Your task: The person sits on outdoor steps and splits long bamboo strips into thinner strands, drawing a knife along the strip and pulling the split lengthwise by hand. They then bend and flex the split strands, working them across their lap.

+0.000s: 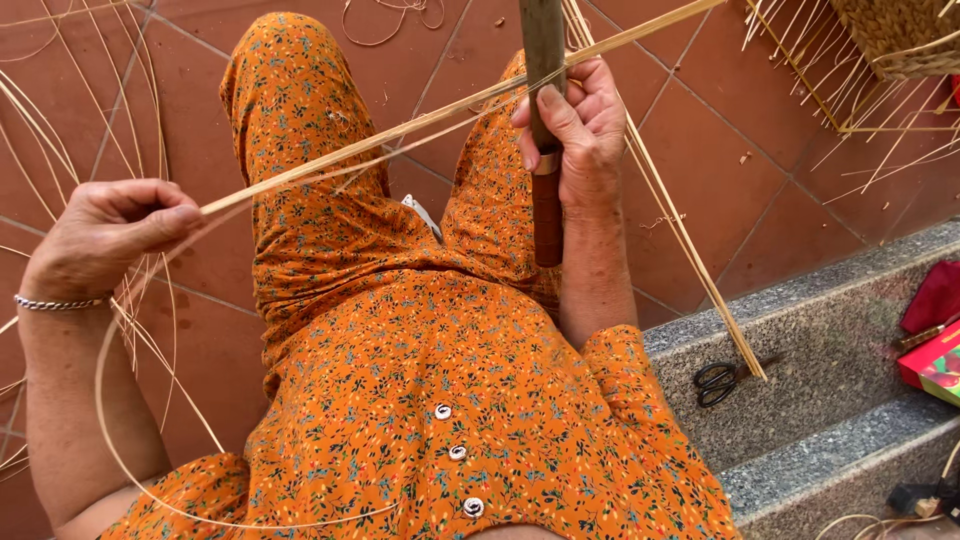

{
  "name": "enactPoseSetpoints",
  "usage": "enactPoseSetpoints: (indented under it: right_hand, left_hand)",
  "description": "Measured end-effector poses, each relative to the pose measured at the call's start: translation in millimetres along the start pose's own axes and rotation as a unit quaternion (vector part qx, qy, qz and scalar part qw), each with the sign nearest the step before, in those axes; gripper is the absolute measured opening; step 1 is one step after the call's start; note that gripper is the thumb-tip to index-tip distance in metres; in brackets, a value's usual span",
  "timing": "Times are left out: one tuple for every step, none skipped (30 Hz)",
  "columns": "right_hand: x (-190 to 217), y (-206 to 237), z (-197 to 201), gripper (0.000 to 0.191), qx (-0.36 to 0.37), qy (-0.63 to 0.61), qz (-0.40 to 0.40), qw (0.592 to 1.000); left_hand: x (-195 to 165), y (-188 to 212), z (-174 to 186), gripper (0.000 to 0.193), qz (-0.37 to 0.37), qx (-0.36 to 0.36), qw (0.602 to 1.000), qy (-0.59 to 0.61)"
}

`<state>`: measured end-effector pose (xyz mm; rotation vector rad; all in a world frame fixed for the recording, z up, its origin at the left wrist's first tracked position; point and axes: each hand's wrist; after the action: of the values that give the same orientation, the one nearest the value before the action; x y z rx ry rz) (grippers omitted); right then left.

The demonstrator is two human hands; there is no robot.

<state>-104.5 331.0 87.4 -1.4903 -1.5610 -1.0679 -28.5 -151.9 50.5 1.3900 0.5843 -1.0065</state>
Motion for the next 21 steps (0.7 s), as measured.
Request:
enactPoseSetpoints:
  right_hand:
    - [0, 1, 1, 0.025, -0.007, -0.002, -0.004, 1.0]
    - [-1, 3, 1, 0.025, -0.014, -0.003, -0.008, 1.0]
    - [-2, 5, -1, 0.026, -0.02, -0.004, -0.011, 1.0]
    - [-5, 8, -4, 0.025, -0.014, 0.008, -0.005, 1.0]
    - [-8, 10, -9, 0.024, -0.006, 0.02, 0.0, 1.0]
    - [-12, 12, -15, 0.023, 0.002, 0.031, 0.002, 1.0]
    - [-17, 16, -22, 0.023, 0.013, 0.031, -0.011, 0.999]
    - [-21, 18, -30, 0.023, 0.025, 0.03, -0.022, 0.999]
    - [-25, 20, -37, 0.023, 0.037, 0.03, -0.032, 0.998]
    - [-28, 23, -43, 0.023, 0.045, 0.024, -0.05, 0.997]
    - [-29, 26, -48, 0.023, 0.053, 0.018, -0.069, 0.996]
    - [-30, 28, -51, 0.023, 0.06, 0.012, -0.086, 0.994]
    - [-29, 30, -53, 0.022, 0.061, 0.009, -0.094, 0.994]
    - [-29, 31, -53, 0.022, 0.063, 0.006, -0.103, 0.993]
    - [-27, 31, -52, 0.021, 0.063, 0.004, -0.111, 0.992]
    - [-26, 31, -50, 0.021, 0.06, 0.003, -0.105, 0.993]
    - [-24, 30, -48, 0.021, 0.057, 0.003, -0.098, 0.994]
    - [-23, 29, -45, 0.021, 0.055, 0.002, -0.093, 0.994]
    - [-22, 27, -42, 0.022, 0.052, -0.005, -0.087, 0.995]
    - [-20, 24, -38, 0.022, 0.048, -0.012, -0.08, 0.996]
    - [-19, 21, -34, 0.023, 0.044, -0.019, -0.07, 0.996]
  left_hand:
    - [-1, -1, 0, 0.015, 0.0, 0.009, 1.0, 0.0]
    - [-4, -3, -3, 0.015, -0.001, 0.018, 1.0, 0.0]
    - [-9, -5, -8, 0.016, -0.007, 0.018, 1.0, -0.024]
    - [-16, -8, -16, 0.018, -0.015, 0.017, 0.999, -0.047]
    - [-23, -12, -29, 0.021, -0.021, 0.015, 0.997, -0.07]
    - [-29, -16, -46, 0.022, -0.07, 0.017, 0.995, -0.073]
    - [-36, -19, -63, 0.022, -0.118, 0.017, 0.99, -0.076]
    - [-44, -23, -81, 0.019, -0.129, 0.003, 0.989, -0.069]
    - [-51, -27, -99, 0.017, -0.141, -0.012, 0.988, -0.062]
    - [-58, -31, -113, 0.015, -0.189, -0.012, 0.978, -0.083]
    - [-64, -33, -123, 0.014, -0.235, -0.011, 0.966, -0.104]
    - [-68, -35, -132, 0.013, -0.244, -0.012, 0.964, -0.103]
    - [-72, -36, -138, 0.012, -0.253, -0.013, 0.962, -0.103]
    - [-75, -37, -141, 0.012, -0.262, -0.014, 0.959, -0.102]
    - [-78, -38, -141, 0.011, -0.242, 0.0, 0.968, -0.073]
    - [-79, -40, -139, 0.011, -0.221, 0.015, 0.974, -0.044]
    - [-80, -40, -136, 0.011, -0.199, 0.029, 0.979, -0.015]
    - [-79, -41, -133, 0.011, -0.183, 0.037, 0.982, -0.001]
    - [-78, -40, -128, 0.011, -0.167, 0.044, 0.985, 0.012]
    - [-76, -39, -122, 0.011, -0.152, 0.051, 0.987, 0.024]
    - [-74, -40, -118, 0.012, -0.147, 0.058, 0.987, 0.04]
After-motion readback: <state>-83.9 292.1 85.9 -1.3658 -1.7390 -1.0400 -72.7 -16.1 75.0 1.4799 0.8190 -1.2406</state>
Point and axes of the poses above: each hand's wrist, its own y-axis away from the middle knuckle, its own z-axis out of the back of the hand, x = y × z, and after that the axes turned 6 degrees about -x, right-handed
